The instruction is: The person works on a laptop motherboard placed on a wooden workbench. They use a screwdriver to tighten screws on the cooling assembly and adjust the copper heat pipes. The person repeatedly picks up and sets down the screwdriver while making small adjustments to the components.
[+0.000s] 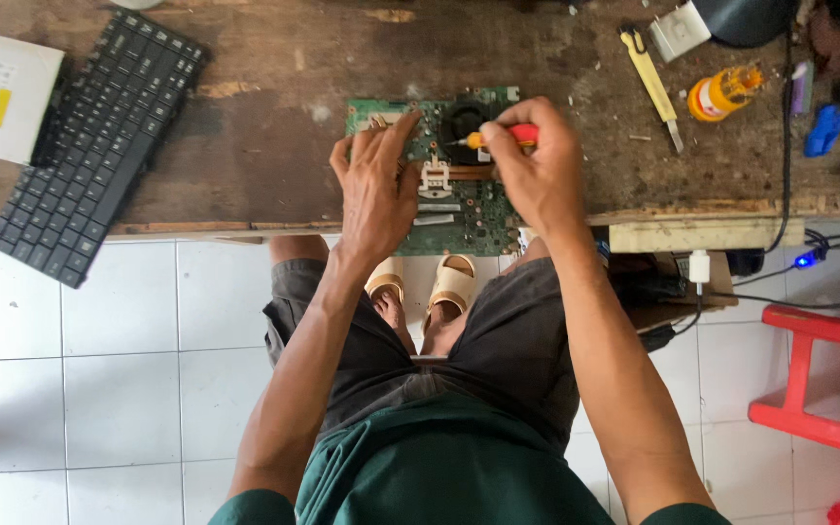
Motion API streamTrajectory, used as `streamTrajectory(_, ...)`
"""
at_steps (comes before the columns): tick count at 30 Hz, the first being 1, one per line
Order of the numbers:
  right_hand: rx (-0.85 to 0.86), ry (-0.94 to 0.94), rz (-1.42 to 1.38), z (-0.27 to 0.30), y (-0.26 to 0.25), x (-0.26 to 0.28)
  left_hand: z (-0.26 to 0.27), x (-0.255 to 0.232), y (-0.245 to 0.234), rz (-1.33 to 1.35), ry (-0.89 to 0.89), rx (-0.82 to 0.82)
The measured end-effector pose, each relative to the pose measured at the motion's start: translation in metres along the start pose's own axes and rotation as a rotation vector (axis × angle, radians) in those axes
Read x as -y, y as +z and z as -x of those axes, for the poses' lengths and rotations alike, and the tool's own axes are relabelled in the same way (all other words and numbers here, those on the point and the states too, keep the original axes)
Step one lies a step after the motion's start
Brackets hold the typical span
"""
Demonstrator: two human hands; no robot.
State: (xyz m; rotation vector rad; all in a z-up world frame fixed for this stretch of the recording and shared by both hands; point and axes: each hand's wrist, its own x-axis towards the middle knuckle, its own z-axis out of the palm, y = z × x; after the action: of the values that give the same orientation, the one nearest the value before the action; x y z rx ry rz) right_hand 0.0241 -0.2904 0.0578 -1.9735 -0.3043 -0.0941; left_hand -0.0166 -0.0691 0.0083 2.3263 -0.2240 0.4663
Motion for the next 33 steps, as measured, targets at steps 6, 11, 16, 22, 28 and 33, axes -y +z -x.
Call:
streamTrajectory(6, -0.034, -0.259, 0.159, -0.004, 0.014, 0.011, 0.009, 0.006, 0.03, 0.127, -0.039, -0.005)
streamTrajectory(11, -0.016, -0.255, 0.138, -0.005, 0.016, 0.013, 0.008, 0.008, 0.028, 0.169, -0.056, -0.008)
streamTrajectory(16, 0.064, -0.263, 0.248, -0.005, 0.012, 0.027, 0.011, 0.017, 0.035, 0.149, -0.061, 0.068)
streamTrajectory(22, 0.066, -0.276, 0.235, -0.007, 0.014, 0.031, 0.008, 0.011, 0.029, 0.122, -0.069, 0.071)
streamTrajectory(28, 0.195, -0.352, 0.376, -0.018, 0.013, 0.033, 0.003, 0.002, 0.021, 0.122, -0.074, 0.076)
streamTrajectory(33, 0.345, -0.405, 0.697, -0.031, 0.028, 0.036, -0.004, -0.011, 0.016, 0.075, -0.078, 0.008)
